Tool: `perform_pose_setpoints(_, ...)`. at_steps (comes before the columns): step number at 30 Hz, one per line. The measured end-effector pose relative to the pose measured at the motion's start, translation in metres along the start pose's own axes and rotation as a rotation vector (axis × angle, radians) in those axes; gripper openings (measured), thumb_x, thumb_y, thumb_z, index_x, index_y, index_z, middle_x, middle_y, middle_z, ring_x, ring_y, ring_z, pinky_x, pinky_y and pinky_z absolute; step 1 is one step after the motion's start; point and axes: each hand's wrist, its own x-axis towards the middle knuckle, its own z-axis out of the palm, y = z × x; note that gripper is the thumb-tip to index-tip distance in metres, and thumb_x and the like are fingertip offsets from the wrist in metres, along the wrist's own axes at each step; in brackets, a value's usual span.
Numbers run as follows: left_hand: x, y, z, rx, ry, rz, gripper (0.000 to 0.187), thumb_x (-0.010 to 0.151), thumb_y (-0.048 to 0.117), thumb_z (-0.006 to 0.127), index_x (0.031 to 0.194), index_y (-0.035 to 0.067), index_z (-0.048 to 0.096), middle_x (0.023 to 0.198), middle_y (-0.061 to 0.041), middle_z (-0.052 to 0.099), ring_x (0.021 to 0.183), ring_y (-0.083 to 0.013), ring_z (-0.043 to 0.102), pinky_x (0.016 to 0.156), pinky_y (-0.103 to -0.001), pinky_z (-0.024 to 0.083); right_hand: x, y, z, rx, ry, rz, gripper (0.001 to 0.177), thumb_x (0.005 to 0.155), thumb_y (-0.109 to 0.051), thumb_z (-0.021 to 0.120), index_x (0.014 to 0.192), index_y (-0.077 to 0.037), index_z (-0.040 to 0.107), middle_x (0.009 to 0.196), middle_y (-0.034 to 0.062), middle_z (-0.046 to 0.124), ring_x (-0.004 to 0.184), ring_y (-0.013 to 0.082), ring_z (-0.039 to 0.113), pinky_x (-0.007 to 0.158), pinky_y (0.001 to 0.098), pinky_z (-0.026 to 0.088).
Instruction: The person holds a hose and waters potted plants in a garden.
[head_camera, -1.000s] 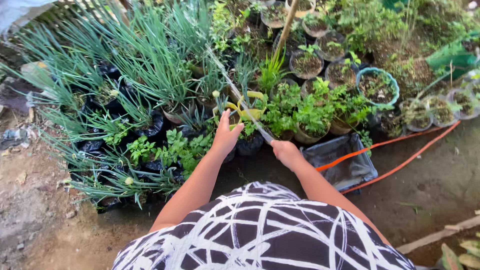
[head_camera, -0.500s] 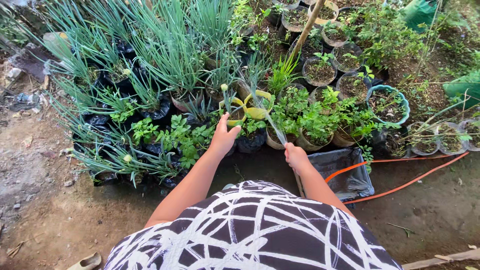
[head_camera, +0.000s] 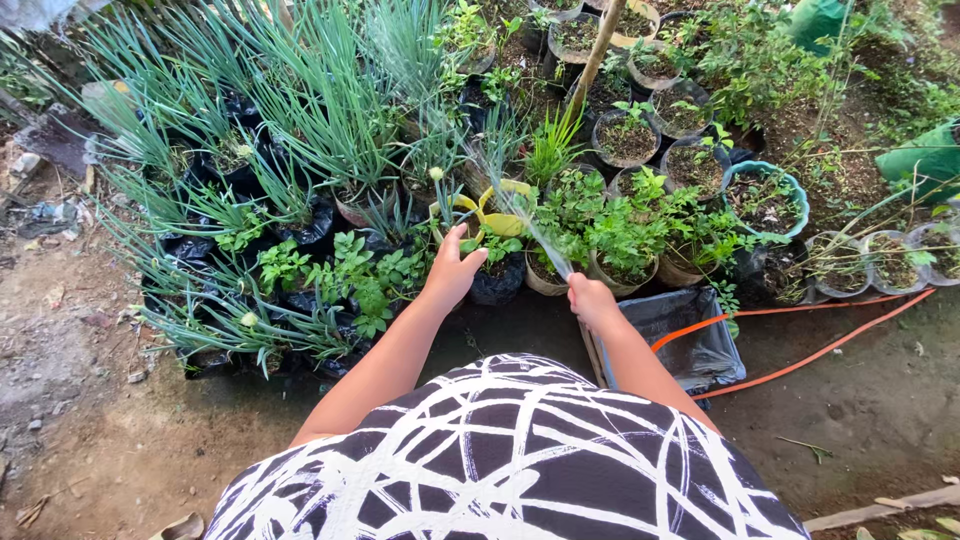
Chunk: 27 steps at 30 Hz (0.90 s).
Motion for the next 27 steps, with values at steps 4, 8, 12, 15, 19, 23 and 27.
perform_pose_setpoints(4,-0.005,0.002,-0.005,-0.006,-0.026,-0.039,0.074,0.089,0.034,0.069,0.151,0.005,0.041,0.158,-0.02,0.04,0.145,-0.0324,0.04,0.117,-0.039,0.032,0.005,0.012,0.004,0.015,0.033,-0.014,0.049,0.093,-0.046,0.049,0.059,-0.011,0.048,0.053,0.0022,0.043,0.043,0.0179,0.035,0.042,0.0367,0.029)
perform_pose_setpoints(8,-0.01,0.004,-0.002,-0.031,-0.049,-0.126,0.073,0.088,0.034,0.069,0.15,0.007,0.043,0.153,-0.019,0.045,0.142,-0.0308,0.044,0.115,-0.039,0.035,0.015,0.017,0.0,0.086,0.121,-0.026,0.047,0.093,-0.044,0.05,0.06,-0.011,0.049,0.054,0.0027,0.046,0.045,0.0178,0.038,0.046,0.037,0.031)
perform_pose_setpoints(12,-0.014,-0.005,0.011,-0.06,-0.1,-0.16,0.074,0.086,0.034,0.069,0.151,0.008,0.043,0.151,-0.019,0.046,0.14,-0.0302,0.046,0.113,-0.038,0.037,0.019,0.021,-0.007,0.064,0.174,-0.035,0.048,0.093,-0.046,0.049,0.059,-0.011,0.05,0.054,0.003,0.046,0.045,0.0179,0.041,0.046,0.0369,0.033)
perform_pose_setpoints(15,-0.014,-0.01,0.019,-0.043,-0.134,-0.081,0.072,0.088,0.033,0.071,0.149,0.006,0.044,0.154,-0.019,0.046,0.143,-0.03,0.044,0.116,-0.037,0.034,0.012,0.027,-0.018,0.102,0.198,-0.074,0.048,0.091,-0.046,0.051,0.059,-0.011,0.055,0.053,0.0025,0.051,0.045,0.0157,0.046,0.045,0.0342,0.037)
perform_pose_setpoints(19,-0.018,-0.001,0.017,-0.039,-0.163,-0.146,0.073,0.086,0.034,0.07,0.15,0.009,0.043,0.155,-0.018,0.044,0.143,-0.0295,0.043,0.114,-0.037,0.035,0.003,0.029,-0.057,0.231,0.353,0.067,0.047,0.093,-0.048,0.049,0.062,-0.014,0.047,0.053,0.002,0.042,0.042,0.0192,0.034,0.041,0.0384,0.026)
perform_pose_setpoints(23,-0.016,0.003,0.02,0.003,-0.172,-0.119,0.073,0.087,0.035,0.069,0.15,0.009,0.045,0.154,-0.018,0.045,0.143,-0.0304,0.043,0.115,-0.038,0.034,0.002,0.051,-0.057,0.119,0.354,0.107,0.046,0.091,-0.046,0.047,0.059,-0.013,0.049,0.05,0.0007,0.045,0.041,0.0195,0.038,0.041,0.0385,0.028)
perform_pose_setpoints(27,-0.012,-0.002,0.037,-0.067,-0.219,-0.123,0.073,0.087,0.036,0.069,0.15,0.009,0.044,0.153,-0.019,0.047,0.14,-0.0301,0.047,0.114,-0.038,0.037,0.005,0.077,-0.035,0.175,0.336,-0.021,0.05,0.091,-0.046,0.049,0.056,-0.011,0.048,0.048,0.0013,0.045,0.04,0.0182,0.039,0.041,0.0375,0.03)
